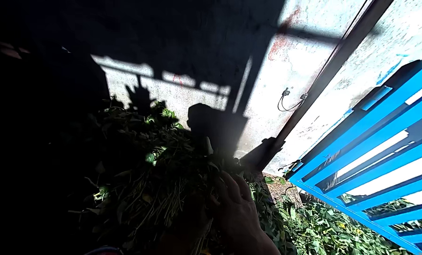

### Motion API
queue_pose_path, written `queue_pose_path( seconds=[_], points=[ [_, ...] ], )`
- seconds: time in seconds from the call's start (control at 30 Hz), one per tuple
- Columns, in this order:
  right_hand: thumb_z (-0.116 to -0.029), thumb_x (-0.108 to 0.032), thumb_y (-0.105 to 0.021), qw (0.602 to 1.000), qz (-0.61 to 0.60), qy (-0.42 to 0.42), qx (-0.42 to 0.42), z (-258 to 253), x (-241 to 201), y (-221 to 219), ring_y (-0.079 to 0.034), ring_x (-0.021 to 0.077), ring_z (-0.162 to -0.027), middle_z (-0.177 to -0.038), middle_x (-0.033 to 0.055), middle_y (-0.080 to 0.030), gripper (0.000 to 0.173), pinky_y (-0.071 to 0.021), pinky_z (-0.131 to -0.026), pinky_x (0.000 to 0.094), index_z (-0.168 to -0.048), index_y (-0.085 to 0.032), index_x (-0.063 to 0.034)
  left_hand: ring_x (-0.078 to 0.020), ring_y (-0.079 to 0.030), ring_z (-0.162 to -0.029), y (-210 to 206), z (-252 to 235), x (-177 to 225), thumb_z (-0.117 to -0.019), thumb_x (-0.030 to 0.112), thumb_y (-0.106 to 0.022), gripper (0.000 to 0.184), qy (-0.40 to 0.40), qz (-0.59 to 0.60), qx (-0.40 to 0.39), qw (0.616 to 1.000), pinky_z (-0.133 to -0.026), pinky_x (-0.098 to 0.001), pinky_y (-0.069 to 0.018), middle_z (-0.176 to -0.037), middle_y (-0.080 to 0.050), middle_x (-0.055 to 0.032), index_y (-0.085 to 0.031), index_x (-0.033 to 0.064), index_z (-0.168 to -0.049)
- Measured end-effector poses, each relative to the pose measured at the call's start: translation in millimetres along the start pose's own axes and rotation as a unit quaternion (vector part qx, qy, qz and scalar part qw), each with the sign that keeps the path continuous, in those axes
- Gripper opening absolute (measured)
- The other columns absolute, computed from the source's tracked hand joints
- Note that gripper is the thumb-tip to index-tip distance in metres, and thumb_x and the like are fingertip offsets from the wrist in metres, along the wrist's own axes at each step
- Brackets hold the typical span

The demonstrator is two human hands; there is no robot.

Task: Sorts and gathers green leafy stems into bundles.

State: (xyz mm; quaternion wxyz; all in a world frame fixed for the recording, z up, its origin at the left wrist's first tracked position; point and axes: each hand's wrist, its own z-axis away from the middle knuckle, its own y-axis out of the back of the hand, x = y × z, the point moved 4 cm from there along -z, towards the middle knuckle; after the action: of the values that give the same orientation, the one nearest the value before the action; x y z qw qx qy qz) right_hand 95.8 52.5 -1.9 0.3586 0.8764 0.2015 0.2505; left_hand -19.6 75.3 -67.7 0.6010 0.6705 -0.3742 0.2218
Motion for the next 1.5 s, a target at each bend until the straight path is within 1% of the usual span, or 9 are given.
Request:
queue_pose_path(
  seconds=[0.2, 0.53, 0.7, 0.77, 0.9, 1.03, 1.17, 1.4, 1.5],
  points=[
    [-0.0946, -0.011, -0.057, 0.996, -0.04, 0.041, -0.062, 2.3, -0.5, -7.4, -0.066, 0.0216, -0.091, -0.087, 0.0012, -0.068, 0.018, -0.0453, -0.1, 0.0512, -0.09, -0.072, -0.0197, -0.0283, -0.07, -0.079, -0.8, 1.8, 1.8, -0.0903, 0.026, -0.067, 0.024, 0.008, -0.033, -0.03, 0.999, -0.075, -0.0498, -0.0568, -0.079, -0.069, -0.0112, -0.071, 0.0033, -0.084],
    [-0.0953, -0.031, -0.055, 0.972, -0.182, -0.12, -0.084, 11.5, 7.2, -27.6, -0.067, 0.018, -0.08, -0.083, -0.0002, -0.068, 0.023, -0.0533, -0.074, 0.0399, -0.088, -0.072, -0.0181, -0.0228, -0.07, -0.09, 4.4, -1.3, 1.3, -0.0912, 0.021, -0.066, 0.019, 0.028, -0.015, -0.093, 0.995, -0.083, -0.0472, -0.0569, -0.094, -0.072, -0.0069, -0.072, 0.0095, -0.104],
    [-0.0955, -0.028, -0.055, 0.901, -0.341, -0.245, -0.111, 14.8, 9.2, -33.9, -0.066, 0.0162, -0.091, -0.092, -0.0001, -0.067, 0.022, -0.0544, -0.08, 0.0428, -0.089, -0.071, -0.0146, -0.0176, -0.07, -0.091, -1.4, -1.7, 0.8, -0.0933, 0.018, -0.067, 0.022, 0.042, 0.081, -0.094, 0.991, -0.087, -0.0408, -0.0579, -0.098, -0.072, -0.0058, -0.07, 0.0078, -0.112],
    [-0.096, -0.026, -0.055, 0.856, -0.416, -0.302, -0.054, 16.6, 16.1, -34.0, -0.067, 0.0151, -0.089, -0.092, 0.0023, -0.069, 0.025, -0.0558, -0.082, 0.0403, -0.095, -0.073, -0.0091, -0.0216, -0.07, -0.094, -5.5, -1.8, -2.0, -0.0913, 0.015, -0.069, 0.03, 0.039, 0.09, -0.11, 0.989, -0.088, -0.0444, -0.0576, -0.102, -0.072, -0.0099, -0.067, 0.0045, -0.119],
    [-0.1029, -0.012, -0.048, 0.752, -0.531, -0.384, 0.078, 10.1, 40.8, -15.8, -0.061, 0.0097, -0.068, -0.084, 0.0033, -0.064, 0.023, -0.0533, -0.06, 0.0262, -0.115, -0.065, -0.002, -0.0164, -0.071, -0.096, -8.0, -2.7, -5.5, -0.0875, 0.017, -0.076, 0.04, 0.124, 0.162, -0.135, 0.969, -0.088, -0.0376, -0.0594, -0.107, -0.072, -0.0072, -0.064, 0.0051, -0.124],
    [-0.0963, -0.027, -0.065, 0.843, -0.393, -0.363, 0.059, 22.7, 50.9, -11.5, -0.05, 0.0068, -0.05, -0.067, -0.0054, -0.059, 0.023, -0.0465, -0.046, 0.0281, -0.109, -0.07, -0.0087, -0.0128, -0.073, -0.09, -1.9, -6.5, -6.3, -0.0815, 0.014, -0.082, 0.04, 0.15, 0.225, -0.118, 0.956, -0.082, -0.0326, -0.0619, -0.101, -0.074, -0.0042, -0.065, 0.005, -0.117],
    [-0.092, -0.02, -0.062, 0.945, -0.21, -0.248, 0.04, 33.4, 35.2, -11.2, -0.065, 0.01, -0.059, -0.082, -0.0022, -0.072, 0.019, -0.0533, -0.048, 0.0315, -0.099, -0.078, -0.0145, -0.014, -0.074, -0.086, 4.0, -7.1, -2.3, -0.0782, 0.008, -0.085, 0.04, 0.165, 0.271, -0.104, 0.943, -0.079, -0.0321, -0.0632, -0.098, -0.075, -0.0052, -0.065, 0.0041, -0.113],
    [-0.0917, -0.019, -0.062, 0.983, -0.064, -0.17, 0.033, 29.3, 20.5, -20.3, -0.065, 0.0171, -0.058, -0.073, 0.001, -0.068, 0.023, -0.0522, -0.047, 0.0334, -0.107, -0.078, -0.0135, -0.012, -0.073, -0.091, 3.1, -8.0, -3.5, -0.0791, 0.007, -0.083, 0.042, 0.149, 0.249, -0.104, 0.951, -0.083, -0.0307, -0.062, -0.102, -0.074, -0.0038, -0.065, 0.0048, -0.117],
    [-0.0885, -0.015, -0.063, 0.988, -0.018, -0.151, 0.022, 26.0, 16.2, -25.1, -0.064, 0.0172, -0.056, -0.07, 0.0013, -0.065, 0.013, -0.0509, -0.046, 0.0325, -0.09, -0.075, -0.0126, -0.0112, -0.073, -0.091, 1.8, -7.6, -4.7, -0.0807, 0.009, -0.082, 0.039, 0.14, 0.218, -0.11, 0.96, -0.084, -0.0313, -0.0617, -0.101, -0.075, -0.0025, -0.066, 0.0063, -0.117]
  ],
)
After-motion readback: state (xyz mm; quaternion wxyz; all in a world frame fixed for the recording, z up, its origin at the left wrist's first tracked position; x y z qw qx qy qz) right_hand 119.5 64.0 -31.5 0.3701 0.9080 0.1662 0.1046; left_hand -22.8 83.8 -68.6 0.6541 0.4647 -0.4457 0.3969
